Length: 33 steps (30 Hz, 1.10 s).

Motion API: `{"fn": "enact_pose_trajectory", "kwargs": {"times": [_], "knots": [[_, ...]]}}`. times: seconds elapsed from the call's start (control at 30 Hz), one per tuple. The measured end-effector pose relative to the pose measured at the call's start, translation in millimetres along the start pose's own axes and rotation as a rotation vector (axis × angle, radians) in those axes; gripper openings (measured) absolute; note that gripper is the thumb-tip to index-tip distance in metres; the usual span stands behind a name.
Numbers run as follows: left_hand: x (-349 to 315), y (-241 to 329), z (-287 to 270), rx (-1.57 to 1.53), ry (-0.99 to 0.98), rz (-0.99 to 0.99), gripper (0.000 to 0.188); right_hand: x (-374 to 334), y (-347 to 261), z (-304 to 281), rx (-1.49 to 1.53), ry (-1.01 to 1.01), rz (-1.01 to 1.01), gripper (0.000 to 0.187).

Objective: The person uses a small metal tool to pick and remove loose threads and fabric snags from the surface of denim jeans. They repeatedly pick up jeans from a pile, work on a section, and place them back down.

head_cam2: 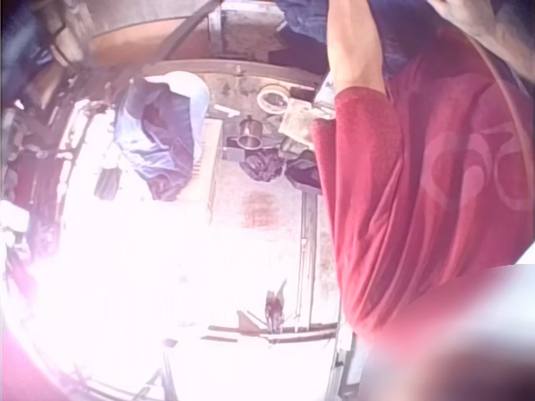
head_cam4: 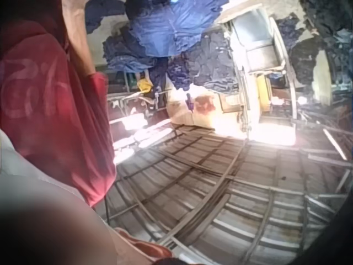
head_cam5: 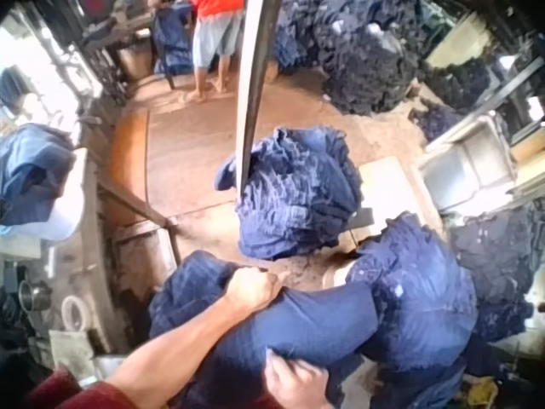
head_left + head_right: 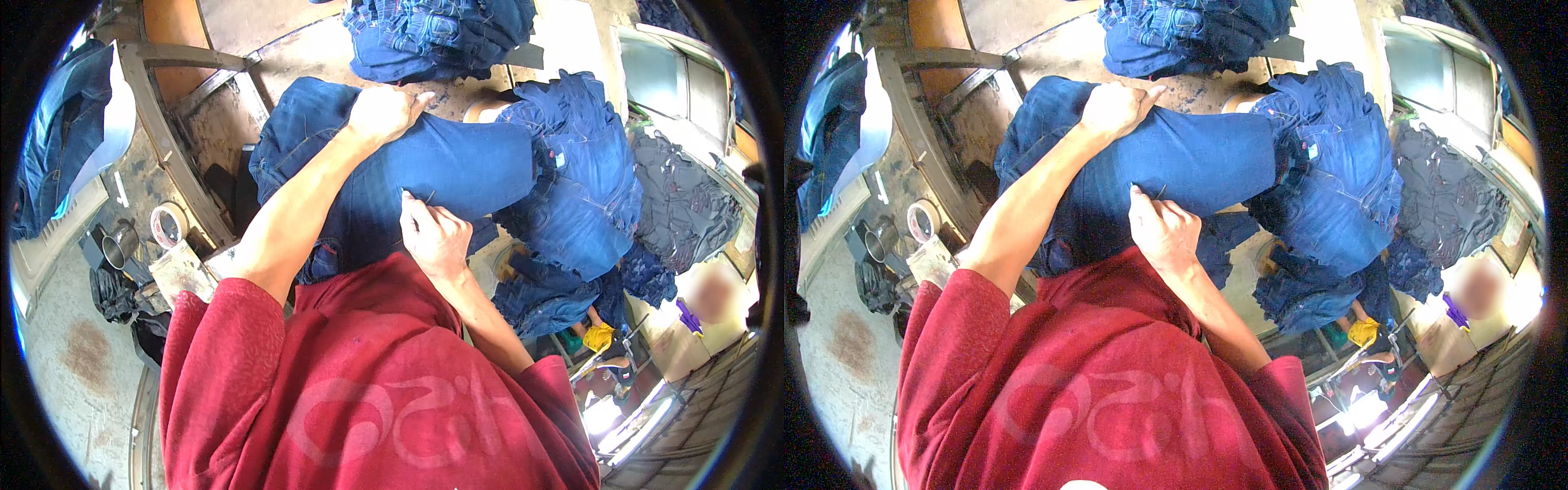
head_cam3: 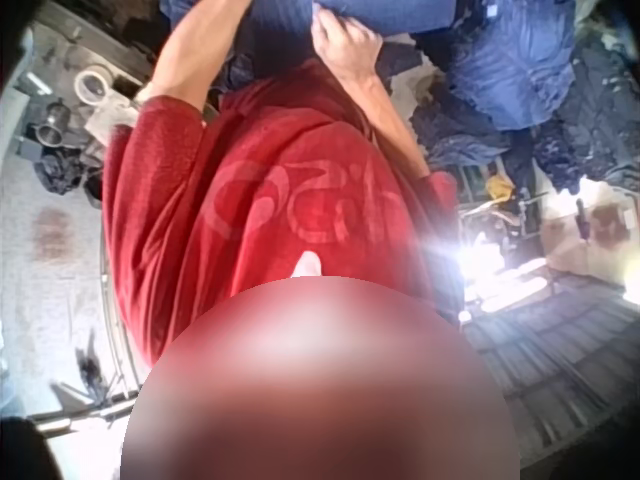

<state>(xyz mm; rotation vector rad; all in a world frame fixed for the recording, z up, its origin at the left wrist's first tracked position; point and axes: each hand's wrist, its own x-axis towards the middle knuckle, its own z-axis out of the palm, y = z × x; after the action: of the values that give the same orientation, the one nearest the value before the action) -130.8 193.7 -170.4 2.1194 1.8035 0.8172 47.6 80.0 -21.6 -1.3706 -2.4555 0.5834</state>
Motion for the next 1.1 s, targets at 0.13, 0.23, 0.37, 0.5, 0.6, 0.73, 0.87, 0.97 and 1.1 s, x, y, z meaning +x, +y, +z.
{"fn": "enact_pose_trajectory", "kwargs": {"times": [0.13, 0.23, 0.37, 0.5, 0.6, 0.73, 0.87, 0.97, 1.1], "knots": [[1, 1, 0, -0.029, 0.034, 0.008, 0.055, -18, -7, -15, 0.008, -0.029, 0.030, 0.006], [2, 2, -3, -0.052, 0.041, 0.011, 0.056, -22, -6, -14, 0.079, 0.004, 0.085, 0.006], [3, 3, -5, -0.040, 0.024, 0.003, 0.057, -9, 5, 3, 0.081, 0.040, 0.053, 0.007], [3, 4, -4, -0.071, 0.085, -0.002, 0.057, -9, 4, -3, -0.012, -0.045, 0.034, 0.009], [2, 3, -2, -0.012, -0.004, -0.004, 0.056, -18, -1, -13, -0.021, -0.112, 0.075, 0.009], [2, 2, -1, -0.016, 0.061, 0.014, 0.057, -14, 5, -7, 0.131, 0.015, 0.090, 0.007], [1, 2, -1, -0.011, 0.053, 0.034, 0.057, -9, 12, 1, 0.047, 0.020, -0.002, 0.007], [1, 1, 1, -0.024, 0.033, 0.007, 0.057, -9, 11, 0, 0.083, 0.067, -0.006, 0.006], [0, 1, 2, -0.023, 0.101, 0.039, 0.059, -14, 7, -6, 0.015, -0.032, 0.029, 0.005]]}}
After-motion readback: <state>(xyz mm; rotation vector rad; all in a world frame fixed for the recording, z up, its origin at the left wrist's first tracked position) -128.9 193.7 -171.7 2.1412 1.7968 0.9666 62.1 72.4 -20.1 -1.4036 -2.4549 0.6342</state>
